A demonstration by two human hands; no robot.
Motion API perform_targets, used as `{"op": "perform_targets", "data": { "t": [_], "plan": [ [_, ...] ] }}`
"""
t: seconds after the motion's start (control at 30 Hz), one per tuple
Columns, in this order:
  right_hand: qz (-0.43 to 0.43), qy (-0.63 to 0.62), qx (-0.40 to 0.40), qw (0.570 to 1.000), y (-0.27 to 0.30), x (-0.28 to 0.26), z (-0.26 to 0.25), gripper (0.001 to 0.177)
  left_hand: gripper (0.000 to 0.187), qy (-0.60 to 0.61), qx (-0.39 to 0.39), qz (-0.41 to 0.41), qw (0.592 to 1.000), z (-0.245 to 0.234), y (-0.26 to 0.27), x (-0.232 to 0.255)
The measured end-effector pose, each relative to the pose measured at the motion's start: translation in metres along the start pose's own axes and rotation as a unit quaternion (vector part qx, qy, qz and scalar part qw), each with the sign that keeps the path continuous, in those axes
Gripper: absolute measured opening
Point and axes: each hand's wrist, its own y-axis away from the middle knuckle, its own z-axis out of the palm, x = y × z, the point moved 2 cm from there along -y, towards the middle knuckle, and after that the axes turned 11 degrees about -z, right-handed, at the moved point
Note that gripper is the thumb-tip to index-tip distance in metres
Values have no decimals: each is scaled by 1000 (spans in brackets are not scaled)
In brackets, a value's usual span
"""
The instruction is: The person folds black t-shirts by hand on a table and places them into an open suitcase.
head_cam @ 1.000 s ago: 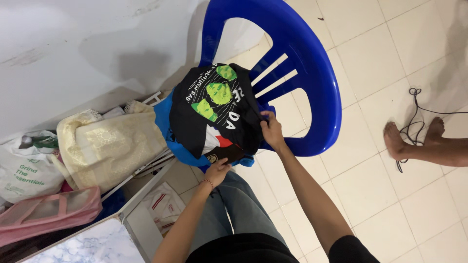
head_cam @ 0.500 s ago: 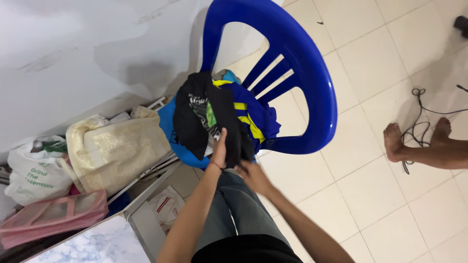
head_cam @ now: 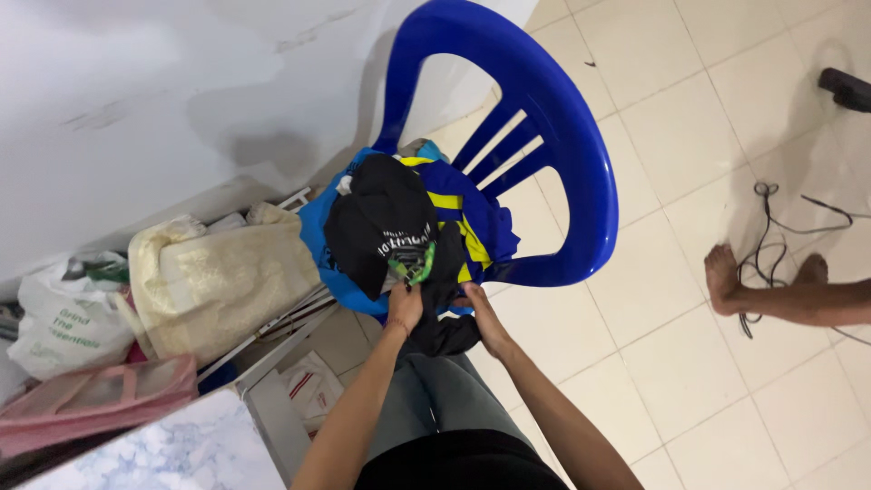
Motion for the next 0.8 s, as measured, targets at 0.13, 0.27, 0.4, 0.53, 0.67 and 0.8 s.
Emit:
{"op": "perform_targets", "data": {
  "t": [0.13,0.27,0.4,0.53,0.67,0.8],
  "plan": [
    [167,46,-19,985,-17,-52,31,84,34,-92,-16,-1,996,-54,81,41],
    [181,-130,-104,969,-31,-58,87,58,44,-168,-63,3,984,-120,164,76],
    [240,-150,-171,944,-36,-28,149,38,39,-160,10,48,986,-187,230,90],
    [279,-240,-269,890,-12,-52,223,38,74,-174,79,-44,981,-254,296,84],
    [289,-202,-402,845,34,-93,288,46,70,-67,271,-8,960,-292,361,50],
    [238,-135,-556,785,86,-120,359,47,61,36,475,-11,879,-300,411,-1]
  ]
}}
